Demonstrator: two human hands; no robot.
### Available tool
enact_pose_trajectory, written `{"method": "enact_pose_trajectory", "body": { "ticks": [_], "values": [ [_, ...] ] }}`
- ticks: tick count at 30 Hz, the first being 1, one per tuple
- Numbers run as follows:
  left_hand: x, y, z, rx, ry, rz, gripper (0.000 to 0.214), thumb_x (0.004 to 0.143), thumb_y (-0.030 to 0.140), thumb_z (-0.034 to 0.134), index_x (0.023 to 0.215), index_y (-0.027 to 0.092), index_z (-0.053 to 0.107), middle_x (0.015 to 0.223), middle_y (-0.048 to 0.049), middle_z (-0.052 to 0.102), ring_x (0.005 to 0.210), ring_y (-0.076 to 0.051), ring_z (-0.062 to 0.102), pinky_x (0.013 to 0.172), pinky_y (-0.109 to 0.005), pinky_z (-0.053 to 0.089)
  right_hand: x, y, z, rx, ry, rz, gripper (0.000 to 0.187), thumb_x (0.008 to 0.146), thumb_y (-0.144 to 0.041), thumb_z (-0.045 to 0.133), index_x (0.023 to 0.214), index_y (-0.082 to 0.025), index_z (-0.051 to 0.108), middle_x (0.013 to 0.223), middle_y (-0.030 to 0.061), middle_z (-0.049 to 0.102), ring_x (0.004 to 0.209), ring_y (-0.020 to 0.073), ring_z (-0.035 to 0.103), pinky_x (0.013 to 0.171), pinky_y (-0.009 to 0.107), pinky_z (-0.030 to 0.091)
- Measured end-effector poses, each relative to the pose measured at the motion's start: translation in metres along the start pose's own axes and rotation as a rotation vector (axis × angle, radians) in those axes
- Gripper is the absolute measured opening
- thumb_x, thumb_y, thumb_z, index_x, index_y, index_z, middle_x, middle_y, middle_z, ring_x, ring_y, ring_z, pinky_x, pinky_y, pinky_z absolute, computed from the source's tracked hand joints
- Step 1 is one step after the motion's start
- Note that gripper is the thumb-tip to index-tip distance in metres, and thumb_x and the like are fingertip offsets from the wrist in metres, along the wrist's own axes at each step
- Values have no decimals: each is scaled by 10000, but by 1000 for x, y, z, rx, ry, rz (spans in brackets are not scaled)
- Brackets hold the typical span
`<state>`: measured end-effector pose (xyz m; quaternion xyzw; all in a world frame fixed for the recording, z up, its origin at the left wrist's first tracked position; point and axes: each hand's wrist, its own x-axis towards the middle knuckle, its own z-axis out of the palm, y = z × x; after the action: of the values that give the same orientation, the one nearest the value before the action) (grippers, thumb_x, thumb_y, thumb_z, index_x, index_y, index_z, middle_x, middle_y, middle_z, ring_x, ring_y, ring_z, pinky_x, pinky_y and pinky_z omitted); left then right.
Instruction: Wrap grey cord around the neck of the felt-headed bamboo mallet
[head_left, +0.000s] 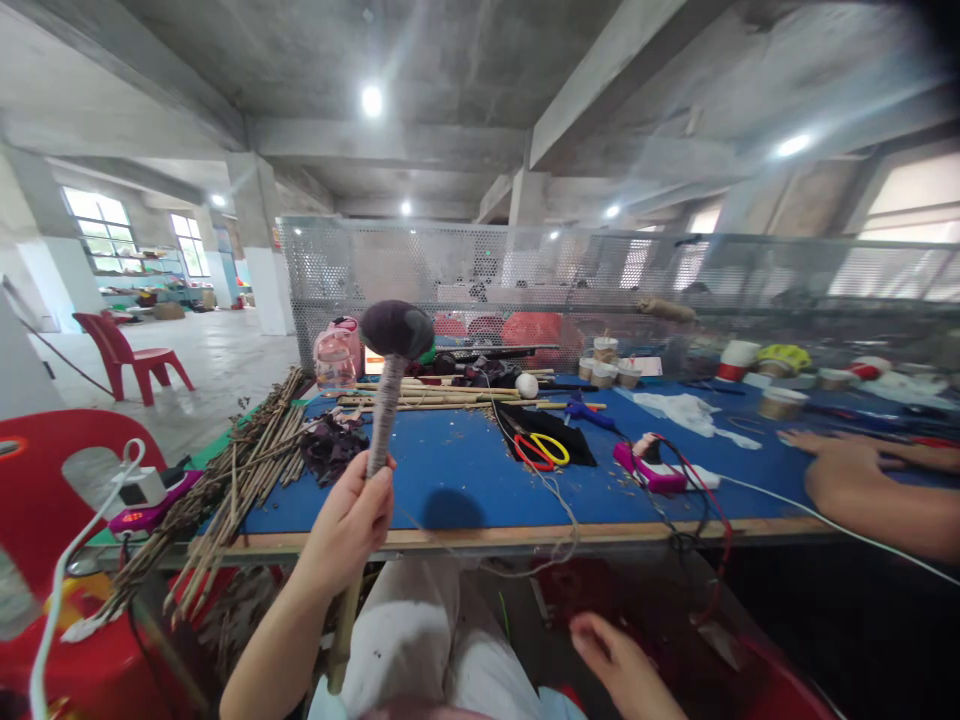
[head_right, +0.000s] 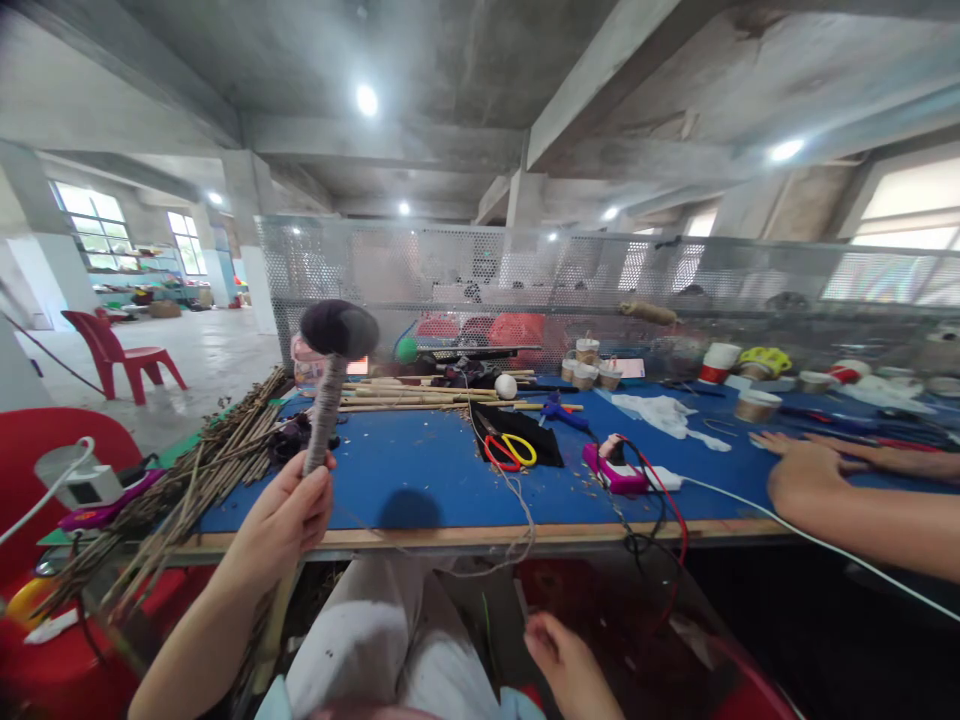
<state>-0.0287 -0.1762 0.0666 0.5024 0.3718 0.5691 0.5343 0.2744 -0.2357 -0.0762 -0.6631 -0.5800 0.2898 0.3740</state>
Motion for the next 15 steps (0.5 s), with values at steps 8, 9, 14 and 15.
{"method": "enact_pose_trajectory", "body": {
  "ticks": [8, 9, 14, 15],
  "values": [
    [20, -26, 45, 383, -172, 167, 202, 802, 357, 448, 764, 177, 531, 543, 43, 416, 453, -81, 353, 417, -181, 284, 75, -118, 43, 365, -104, -524, 666, 676, -425, 630, 1253, -238, 355, 1230, 119, 476, 1114, 237, 462, 890, 382, 390],
    [22, -25, 46, 441, -171, 214, 199, 800, 342, 454, 769, 173, 554, 578, 27, 452, 494, -90, 382, 450, -186, 306, 80, -121, 44, 250, -37, -554, 700, 661, -436, 639, 1263, -227, 347, 1250, 126, 457, 1140, 252, 433, 908, 404, 367],
    [25, -19, 27, 480, -128, 212, 229, 812, 356, 436, 847, 177, 575, 572, 28, 439, 495, -97, 369, 446, -187, 282, 100, -87, 10, -427, 527, -250, 443, 722, -508, 522, 977, -148, 557, 957, 183, 574, 940, 328, 517, 767, 456, 382],
    [24, -20, 23, 462, -116, 190, 237, 812, 367, 433, 859, 178, 569, 542, 40, 407, 471, -93, 348, 430, -185, 264, 103, -77, 1, -546, 517, -185, 391, 717, -497, 530, 899, -154, 577, 882, 176, 584, 873, 328, 537, 712, 441, 390]
  ]
}}
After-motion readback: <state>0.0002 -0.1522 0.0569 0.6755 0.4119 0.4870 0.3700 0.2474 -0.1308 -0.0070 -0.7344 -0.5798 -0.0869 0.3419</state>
